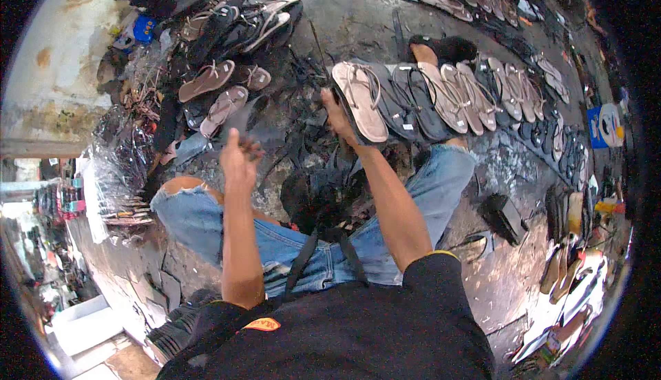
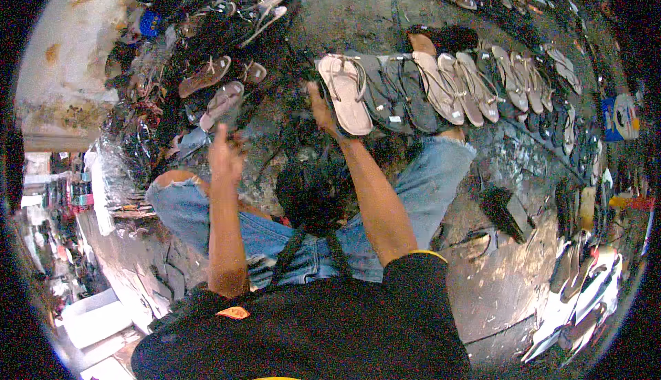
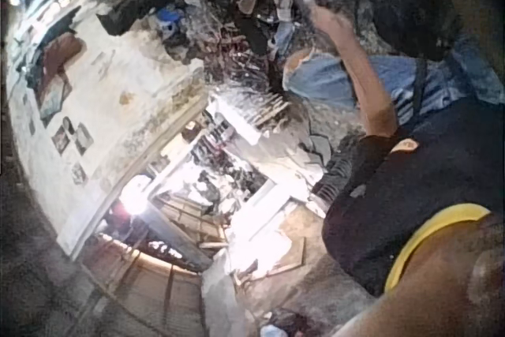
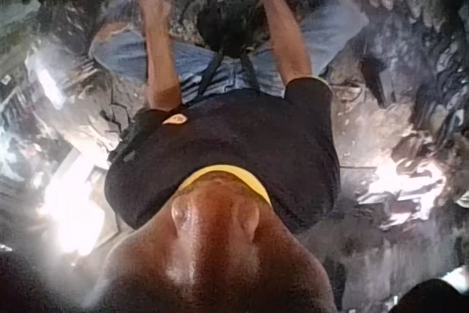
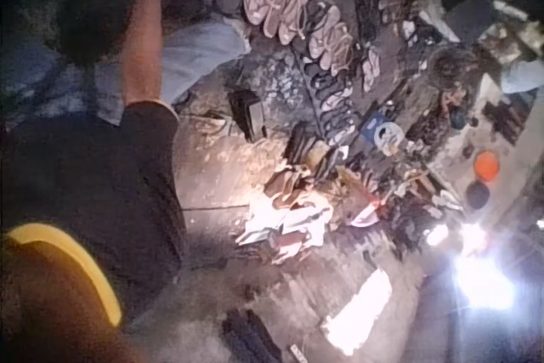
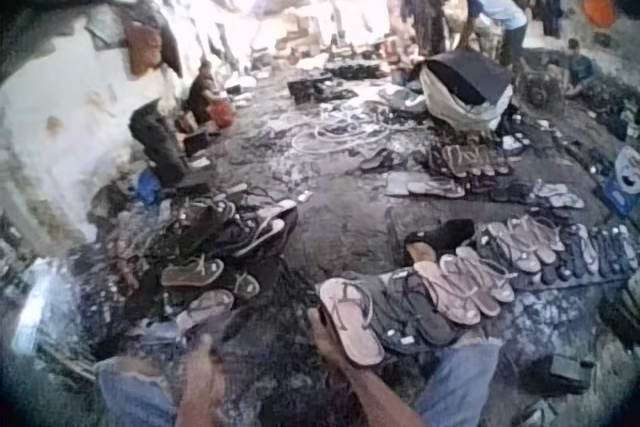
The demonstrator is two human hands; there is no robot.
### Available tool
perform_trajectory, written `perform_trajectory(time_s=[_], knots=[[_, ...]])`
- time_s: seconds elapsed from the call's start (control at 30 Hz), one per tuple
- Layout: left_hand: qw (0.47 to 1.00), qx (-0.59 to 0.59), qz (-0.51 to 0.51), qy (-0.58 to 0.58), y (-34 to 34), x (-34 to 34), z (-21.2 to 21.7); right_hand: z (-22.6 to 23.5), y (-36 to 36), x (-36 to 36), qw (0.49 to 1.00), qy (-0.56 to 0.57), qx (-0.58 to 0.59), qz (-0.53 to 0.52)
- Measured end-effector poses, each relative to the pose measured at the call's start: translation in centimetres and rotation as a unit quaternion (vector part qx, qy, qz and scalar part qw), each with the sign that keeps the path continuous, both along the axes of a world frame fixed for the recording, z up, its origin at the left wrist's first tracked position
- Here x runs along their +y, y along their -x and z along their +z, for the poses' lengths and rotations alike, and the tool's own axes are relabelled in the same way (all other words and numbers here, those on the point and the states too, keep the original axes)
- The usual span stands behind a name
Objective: The person sits on the floor and uses a knife-like tool to scrape and trim the soles and straps of multiple flip-flops. They handle each sandal one at a time, turning them over to work on different surfaces, and place finished items aside.
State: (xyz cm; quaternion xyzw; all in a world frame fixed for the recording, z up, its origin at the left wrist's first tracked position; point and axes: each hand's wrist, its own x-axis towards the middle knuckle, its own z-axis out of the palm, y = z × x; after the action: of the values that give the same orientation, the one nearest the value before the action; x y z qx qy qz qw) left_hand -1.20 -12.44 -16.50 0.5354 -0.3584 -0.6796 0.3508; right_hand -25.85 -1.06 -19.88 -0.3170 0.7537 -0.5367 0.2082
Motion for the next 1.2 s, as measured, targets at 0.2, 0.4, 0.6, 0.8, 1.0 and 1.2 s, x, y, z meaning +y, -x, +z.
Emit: perform_trajectory(time_s=[0.2,0.4,0.6,0.8,1.0,1.2], knots=[[0.968,-0.153,0.139,-0.139,-0.3,0.4,-8.0,8.3,-6.5,10.4,0.865,0.065,-0.479,0.136],[0.989,-0.135,-0.036,-0.054,5.3,3.2,-6.2,10.2,-1.0,29.6,0.862,0.153,-0.356,-0.327],[0.943,-0.167,-0.244,-0.150,16.6,13.0,-11.0,8.1,-3.0,31.1,0.866,0.099,-0.320,-0.371],[0.885,-0.341,-0.227,0.222,20.8,9.8,-9.0,5.8,-6.3,25.5,0.922,0.017,-0.321,-0.215],[0.888,-0.341,-0.280,0.131,20.4,5.1,-2.7,5.6,-5.3,19.3,0.975,-0.012,-0.199,-0.097],[0.931,-0.259,-0.233,0.110,17.2,7.5,0.6,5.8,-8.2,18.2,0.965,-0.073,-0.243,-0.064]])
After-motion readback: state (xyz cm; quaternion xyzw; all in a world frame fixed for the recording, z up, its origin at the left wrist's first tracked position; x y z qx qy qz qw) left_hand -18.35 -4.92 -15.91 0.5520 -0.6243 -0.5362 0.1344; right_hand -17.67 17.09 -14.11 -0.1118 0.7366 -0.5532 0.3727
